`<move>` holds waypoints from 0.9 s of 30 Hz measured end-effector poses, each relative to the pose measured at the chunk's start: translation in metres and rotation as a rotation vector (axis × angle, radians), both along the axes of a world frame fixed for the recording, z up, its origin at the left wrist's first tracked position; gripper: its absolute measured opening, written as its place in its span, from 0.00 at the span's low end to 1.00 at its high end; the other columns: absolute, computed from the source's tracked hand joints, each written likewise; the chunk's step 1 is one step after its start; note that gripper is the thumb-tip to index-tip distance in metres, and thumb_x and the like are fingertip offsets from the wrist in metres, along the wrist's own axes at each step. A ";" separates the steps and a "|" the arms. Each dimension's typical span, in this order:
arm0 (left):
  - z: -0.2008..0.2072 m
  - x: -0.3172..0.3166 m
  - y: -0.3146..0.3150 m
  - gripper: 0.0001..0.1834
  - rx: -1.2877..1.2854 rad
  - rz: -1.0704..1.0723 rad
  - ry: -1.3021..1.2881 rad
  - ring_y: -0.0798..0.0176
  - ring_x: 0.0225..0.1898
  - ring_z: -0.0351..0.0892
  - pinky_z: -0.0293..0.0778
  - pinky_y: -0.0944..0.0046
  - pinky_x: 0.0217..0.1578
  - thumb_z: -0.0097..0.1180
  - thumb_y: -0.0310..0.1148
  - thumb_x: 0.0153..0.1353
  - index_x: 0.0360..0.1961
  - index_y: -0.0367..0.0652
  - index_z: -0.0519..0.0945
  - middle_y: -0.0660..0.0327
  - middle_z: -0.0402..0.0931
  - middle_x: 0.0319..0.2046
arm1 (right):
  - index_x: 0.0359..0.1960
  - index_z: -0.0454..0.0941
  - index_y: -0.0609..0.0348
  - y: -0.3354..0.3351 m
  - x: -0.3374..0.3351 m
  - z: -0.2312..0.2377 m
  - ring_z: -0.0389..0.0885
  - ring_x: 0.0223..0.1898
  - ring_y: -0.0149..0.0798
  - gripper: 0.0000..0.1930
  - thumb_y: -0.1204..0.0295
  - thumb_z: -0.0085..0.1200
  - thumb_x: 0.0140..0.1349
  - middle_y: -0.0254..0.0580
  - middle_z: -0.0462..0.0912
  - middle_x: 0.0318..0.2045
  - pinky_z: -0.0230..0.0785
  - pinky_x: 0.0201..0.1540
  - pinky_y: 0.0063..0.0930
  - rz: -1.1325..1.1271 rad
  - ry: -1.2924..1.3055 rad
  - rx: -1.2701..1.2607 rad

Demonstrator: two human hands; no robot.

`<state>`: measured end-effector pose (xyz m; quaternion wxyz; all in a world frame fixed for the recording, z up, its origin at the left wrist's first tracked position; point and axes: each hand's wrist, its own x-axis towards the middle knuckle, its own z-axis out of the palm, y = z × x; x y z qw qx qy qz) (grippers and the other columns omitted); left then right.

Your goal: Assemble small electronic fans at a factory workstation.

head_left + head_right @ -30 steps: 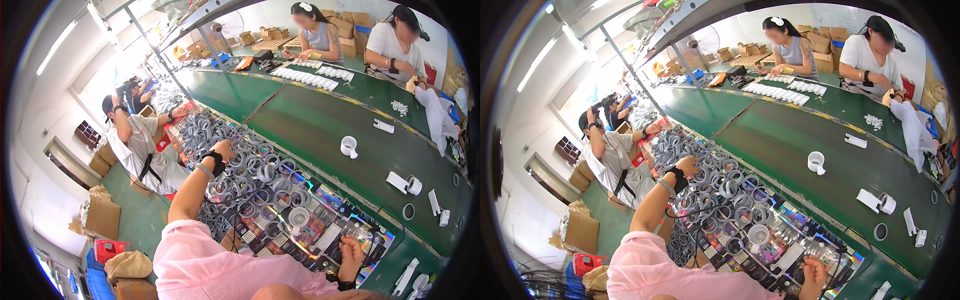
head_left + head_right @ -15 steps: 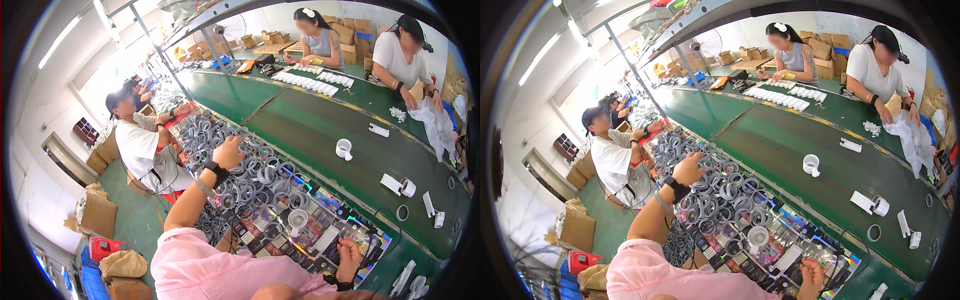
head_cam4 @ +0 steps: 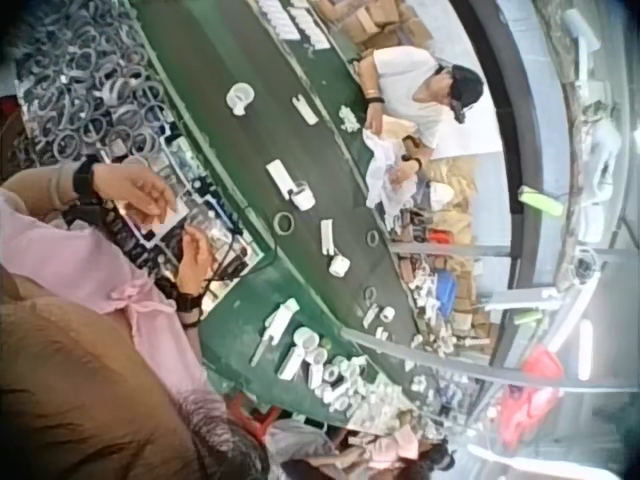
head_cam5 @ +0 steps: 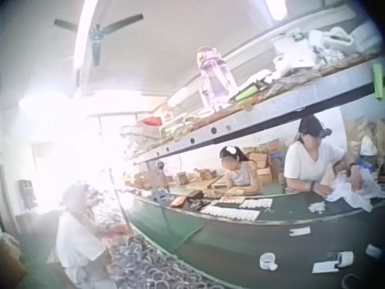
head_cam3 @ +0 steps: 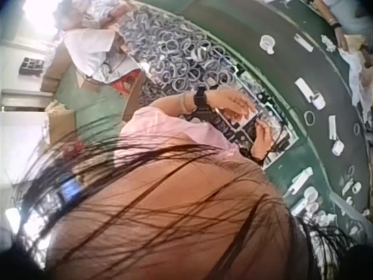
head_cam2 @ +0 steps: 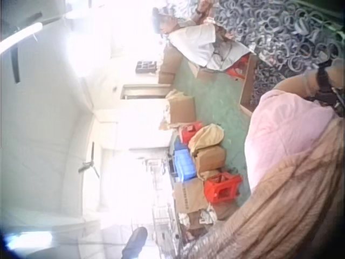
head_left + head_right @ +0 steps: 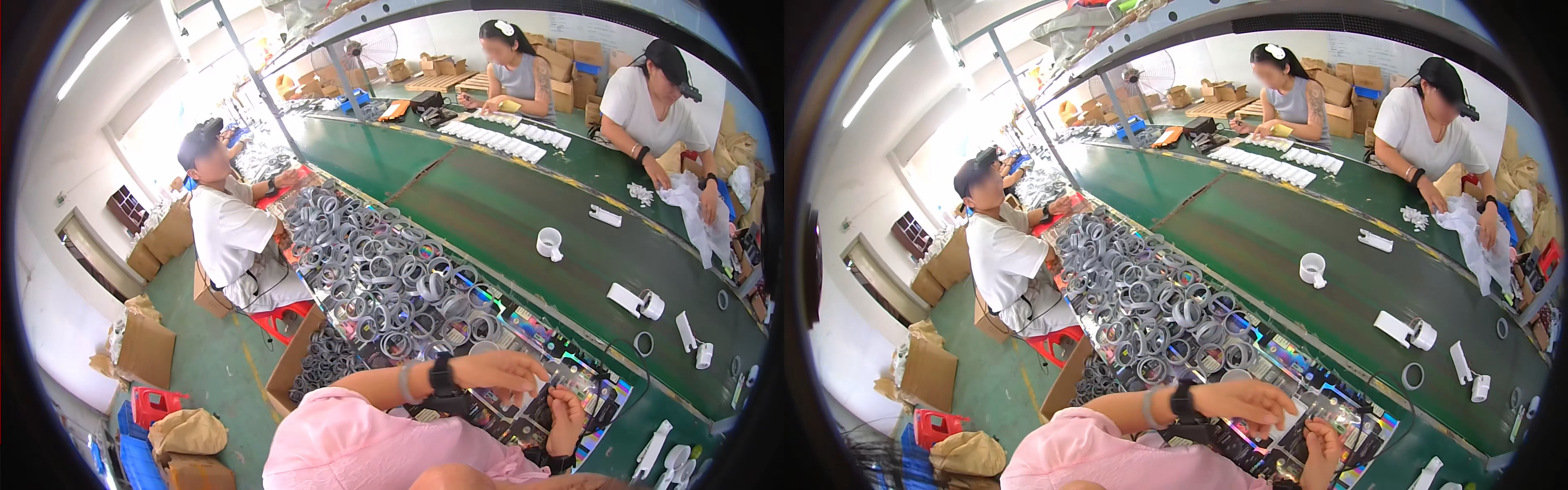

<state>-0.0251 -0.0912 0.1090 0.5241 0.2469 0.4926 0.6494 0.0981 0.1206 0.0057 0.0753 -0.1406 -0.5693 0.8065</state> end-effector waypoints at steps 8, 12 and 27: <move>-0.097 0.021 0.078 0.13 0.011 0.045 0.591 0.69 0.28 0.74 0.70 0.68 0.30 0.54 0.33 0.61 0.46 0.43 0.74 0.63 0.76 0.28 | 0.45 0.71 0.67 0.004 0.000 -0.009 0.75 0.34 0.30 0.11 0.81 0.42 0.60 0.40 0.76 0.33 0.69 0.42 0.21 0.010 -0.019 -0.067; -0.080 0.031 0.074 0.13 -0.046 0.156 0.724 0.63 0.26 0.75 0.70 0.64 0.29 0.54 0.31 0.59 0.46 0.43 0.74 0.59 0.76 0.27 | 0.46 0.70 0.69 0.002 -0.002 -0.015 0.75 0.34 0.31 0.14 0.82 0.40 0.58 0.40 0.76 0.33 0.70 0.41 0.23 -0.091 -0.014 -0.064; -0.079 0.008 0.066 0.12 0.081 0.098 0.545 0.54 0.30 0.79 0.73 0.60 0.31 0.51 0.28 0.59 0.45 0.42 0.75 0.54 0.78 0.31 | 0.45 0.72 0.65 0.009 0.003 -0.004 0.78 0.44 0.36 0.09 0.78 0.47 0.63 0.43 0.78 0.43 0.70 0.50 0.29 -0.112 -0.098 -0.152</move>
